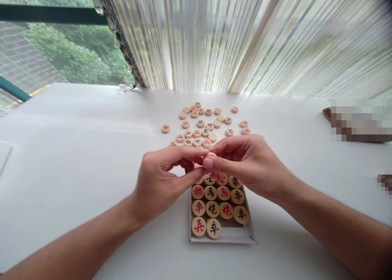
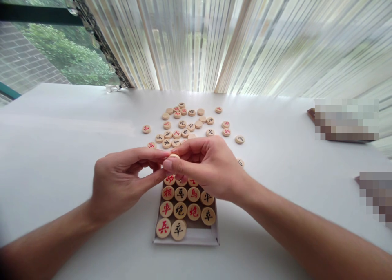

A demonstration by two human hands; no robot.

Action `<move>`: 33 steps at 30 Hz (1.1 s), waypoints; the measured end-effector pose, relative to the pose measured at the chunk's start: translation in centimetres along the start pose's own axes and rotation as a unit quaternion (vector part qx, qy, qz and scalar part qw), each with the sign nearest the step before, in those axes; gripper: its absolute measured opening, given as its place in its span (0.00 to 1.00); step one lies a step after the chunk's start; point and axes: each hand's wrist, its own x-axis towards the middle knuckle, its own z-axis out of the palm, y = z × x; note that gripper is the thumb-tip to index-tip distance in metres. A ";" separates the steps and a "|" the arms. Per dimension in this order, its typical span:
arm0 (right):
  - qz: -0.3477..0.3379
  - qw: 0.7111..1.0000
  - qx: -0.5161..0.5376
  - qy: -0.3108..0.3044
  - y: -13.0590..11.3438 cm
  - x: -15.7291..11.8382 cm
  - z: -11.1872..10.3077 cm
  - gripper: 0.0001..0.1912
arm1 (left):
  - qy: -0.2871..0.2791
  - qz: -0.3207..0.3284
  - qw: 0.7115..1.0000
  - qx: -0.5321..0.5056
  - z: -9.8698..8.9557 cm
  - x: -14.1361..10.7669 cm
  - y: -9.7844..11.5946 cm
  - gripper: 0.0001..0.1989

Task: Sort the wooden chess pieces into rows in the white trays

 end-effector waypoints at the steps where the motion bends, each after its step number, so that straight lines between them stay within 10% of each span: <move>1: -0.004 1.000 -0.007 0.001 0.0 0.0 0.0 0.10 | 0.000 0.001 1.000 -0.001 0.0 0.0 0.0 0.11; 33: -0.139 0.979 -0.150 -0.016 -0.5 -0.5 -1.0 0.16 | 0.023 0.059 0.998 -0.027 -0.1 0.5 -0.6 0.15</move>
